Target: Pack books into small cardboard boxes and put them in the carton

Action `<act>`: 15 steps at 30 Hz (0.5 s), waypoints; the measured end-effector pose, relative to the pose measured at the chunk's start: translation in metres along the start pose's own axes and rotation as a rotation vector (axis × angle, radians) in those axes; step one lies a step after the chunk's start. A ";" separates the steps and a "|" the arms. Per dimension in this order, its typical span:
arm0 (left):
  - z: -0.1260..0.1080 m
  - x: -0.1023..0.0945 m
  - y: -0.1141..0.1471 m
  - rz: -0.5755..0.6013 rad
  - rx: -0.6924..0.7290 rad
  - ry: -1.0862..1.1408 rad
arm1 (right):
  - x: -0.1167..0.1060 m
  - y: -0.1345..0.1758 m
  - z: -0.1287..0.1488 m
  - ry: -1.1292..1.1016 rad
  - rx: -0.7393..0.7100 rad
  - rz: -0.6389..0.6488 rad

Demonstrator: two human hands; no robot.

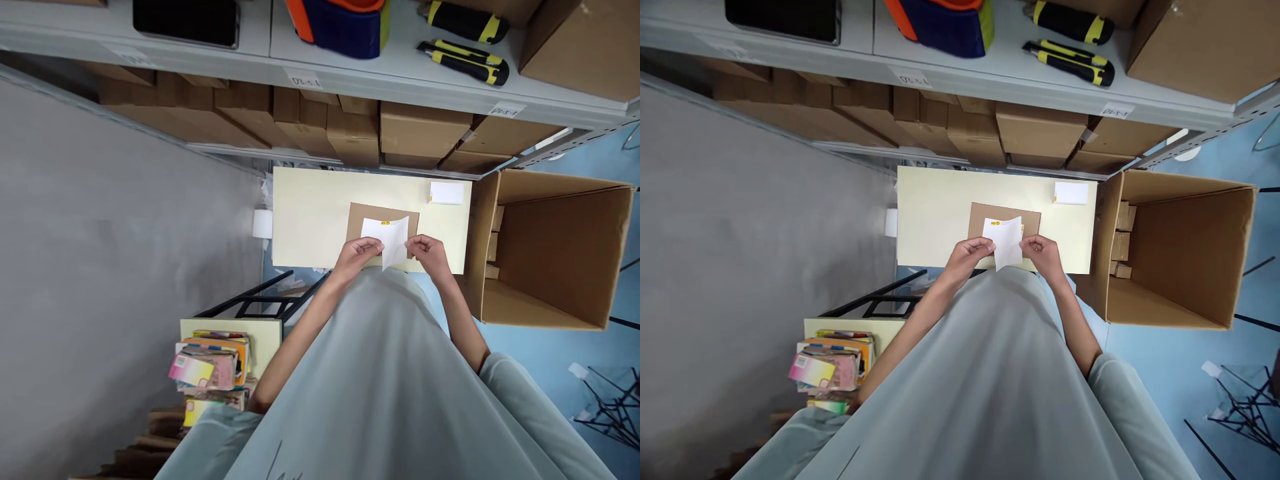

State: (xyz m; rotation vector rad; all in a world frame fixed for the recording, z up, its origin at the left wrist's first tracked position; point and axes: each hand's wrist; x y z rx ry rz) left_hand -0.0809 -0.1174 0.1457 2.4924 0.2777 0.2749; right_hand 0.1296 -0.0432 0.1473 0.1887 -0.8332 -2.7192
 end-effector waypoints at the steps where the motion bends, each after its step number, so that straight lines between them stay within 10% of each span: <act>1: 0.007 0.000 0.000 -0.032 -0.003 -0.006 | -0.002 0.001 0.000 0.024 0.003 0.003; 15: 0.083 0.030 0.001 -0.348 -0.161 0.165 | -0.004 -0.055 0.015 0.651 -0.178 0.340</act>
Point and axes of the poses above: each hand's wrist, its own y-axis away from the middle knuckle, its own x-axis out of the palm, z = x × y, and after that the axes turned 7 degrees about -y, right-handed
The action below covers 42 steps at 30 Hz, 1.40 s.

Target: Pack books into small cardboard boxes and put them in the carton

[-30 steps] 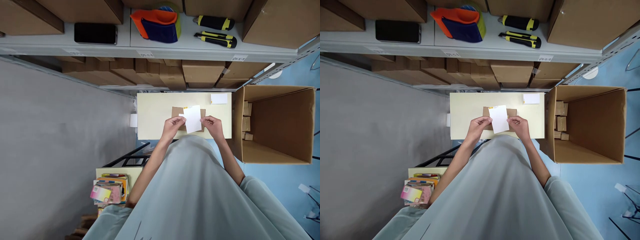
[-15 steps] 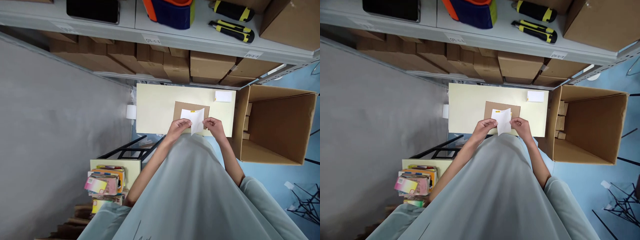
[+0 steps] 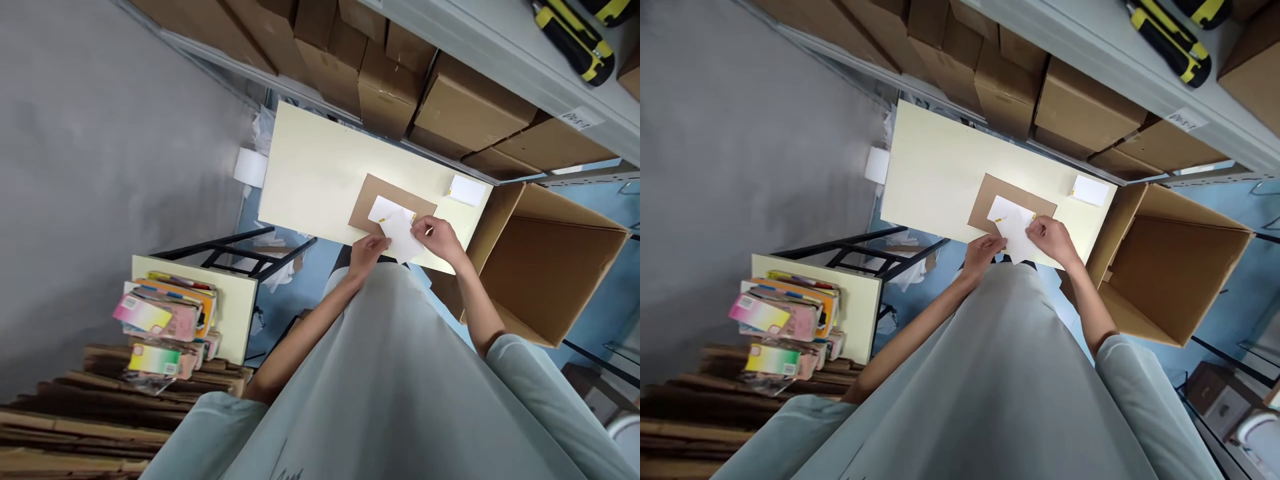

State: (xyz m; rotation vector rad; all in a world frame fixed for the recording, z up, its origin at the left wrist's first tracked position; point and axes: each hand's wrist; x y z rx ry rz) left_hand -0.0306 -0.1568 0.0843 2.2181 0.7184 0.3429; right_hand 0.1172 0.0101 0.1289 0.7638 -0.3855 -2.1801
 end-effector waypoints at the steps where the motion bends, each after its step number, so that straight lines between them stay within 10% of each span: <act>1: 0.001 0.002 -0.003 -0.015 -0.037 0.028 | -0.001 -0.011 0.000 0.050 -0.026 0.029; 10: 0.005 0.017 -0.030 -0.100 -0.298 0.275 | 0.010 -0.079 -0.013 0.305 -0.138 0.157; 42: -0.012 0.016 -0.039 -0.137 -0.346 0.174 | 0.045 -0.093 -0.008 0.505 0.106 0.024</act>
Point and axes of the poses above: each hand's wrist, its own y-axis away from the middle knuckle, its own x-axis out of the palm, z = x × y, and after that the axes turned 7 degrees about -y, right-handed
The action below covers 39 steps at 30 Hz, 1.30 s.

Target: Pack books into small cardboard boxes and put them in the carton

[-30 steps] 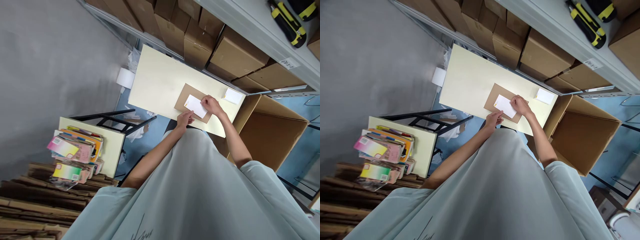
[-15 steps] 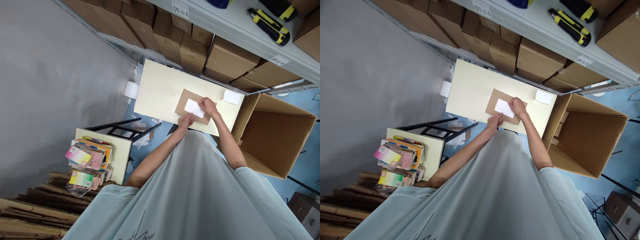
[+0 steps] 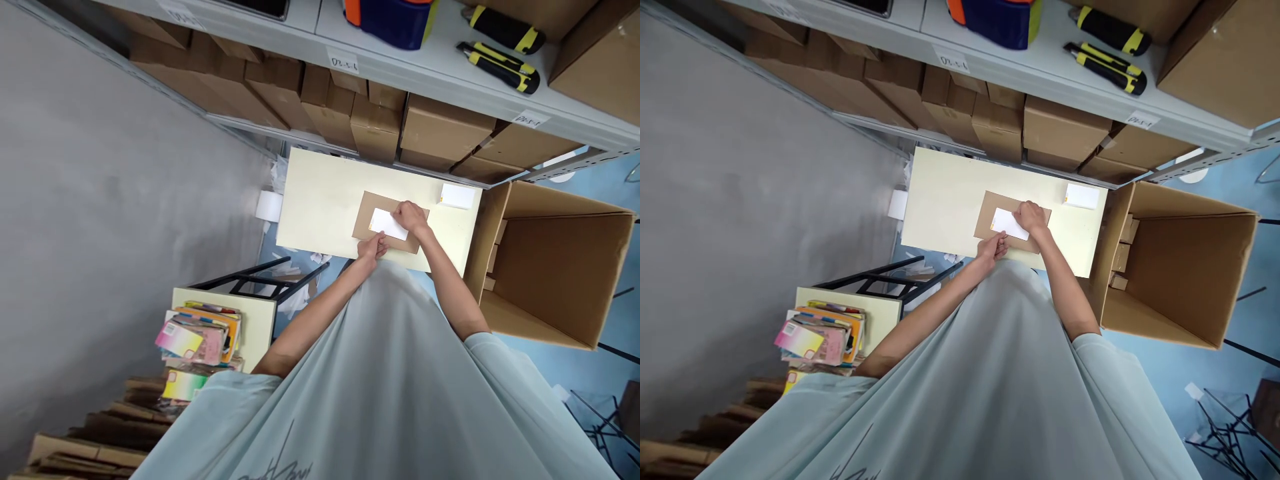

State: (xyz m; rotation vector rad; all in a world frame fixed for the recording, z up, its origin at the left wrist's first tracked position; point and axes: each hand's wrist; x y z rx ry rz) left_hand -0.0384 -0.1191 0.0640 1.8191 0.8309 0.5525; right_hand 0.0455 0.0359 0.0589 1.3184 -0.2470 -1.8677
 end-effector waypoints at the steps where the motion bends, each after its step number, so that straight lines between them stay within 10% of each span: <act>1: -0.001 -0.001 0.000 0.004 -0.001 -0.013 | 0.000 0.000 0.001 -0.004 0.006 -0.001; 14: -0.008 -0.011 0.002 0.072 0.035 -0.207 | 0.001 0.009 0.007 -0.139 0.127 -0.081; 24: -0.033 -0.047 -0.023 0.261 1.254 -1.115 | 0.026 0.069 0.005 -0.001 -0.110 -0.298; 30: -0.031 -0.055 -0.052 0.439 1.464 -1.688 | 0.082 0.097 -0.021 0.069 -0.299 -0.241; 39: -0.040 -0.074 -0.074 0.388 1.443 -1.759 | 0.105 0.110 -0.050 0.070 -0.253 -0.287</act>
Point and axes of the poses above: each hand's wrist, its own y-axis away from the middle knuckle, its own x-axis out of the palm, z = x × y, and after that the axes turned 7 degrees about -y, right-handed
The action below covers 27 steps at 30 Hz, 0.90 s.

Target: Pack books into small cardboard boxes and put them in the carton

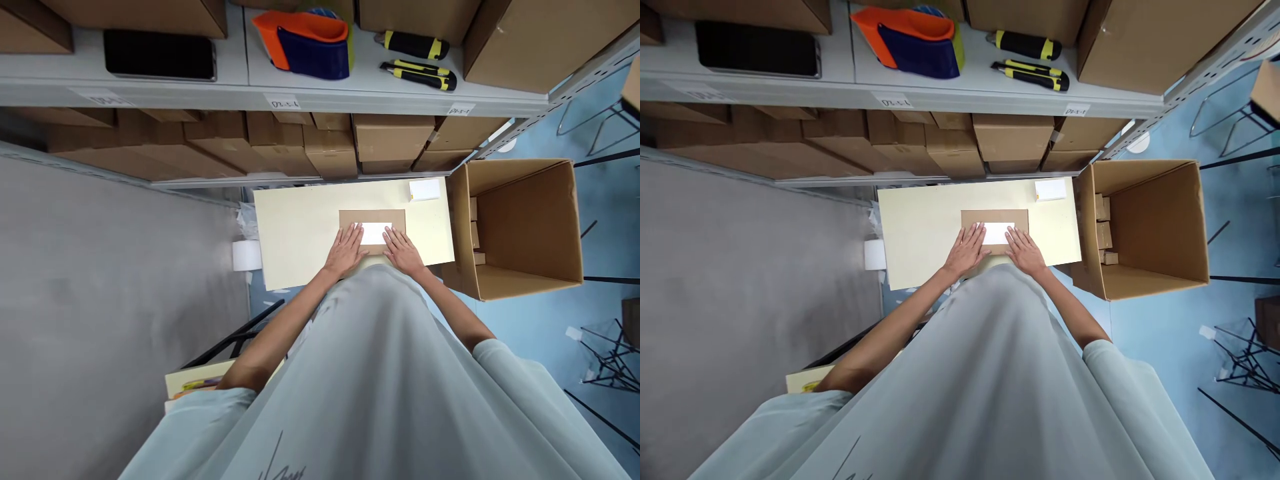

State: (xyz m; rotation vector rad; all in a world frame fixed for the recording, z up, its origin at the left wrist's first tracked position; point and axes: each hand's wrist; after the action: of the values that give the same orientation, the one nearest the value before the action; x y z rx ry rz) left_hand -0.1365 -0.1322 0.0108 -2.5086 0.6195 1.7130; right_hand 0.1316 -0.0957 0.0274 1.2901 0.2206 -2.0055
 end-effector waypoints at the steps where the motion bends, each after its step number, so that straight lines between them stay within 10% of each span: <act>1: 0.000 0.001 -0.002 -0.011 -0.020 0.009 | 0.001 -0.001 0.002 0.003 0.012 -0.004; 21: 0.008 -0.007 -0.021 -0.078 -0.177 -0.004 | 0.006 -0.021 -0.005 0.042 0.255 -0.169; 27: -0.007 -0.010 -0.024 -0.039 -0.048 -0.036 | 0.006 -0.028 0.005 0.034 0.132 -0.124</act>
State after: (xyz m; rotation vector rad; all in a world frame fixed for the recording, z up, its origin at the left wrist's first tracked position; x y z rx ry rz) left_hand -0.1255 -0.1085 0.0181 -2.4976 0.5294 1.7767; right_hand 0.1078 -0.0807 0.0187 1.4244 0.1910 -2.1342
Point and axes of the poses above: each hand's wrist, its own y-axis away from the middle knuckle, its own x-axis out of the palm, z = x × y, and after that the axes turned 7 degrees about -y, right-handed
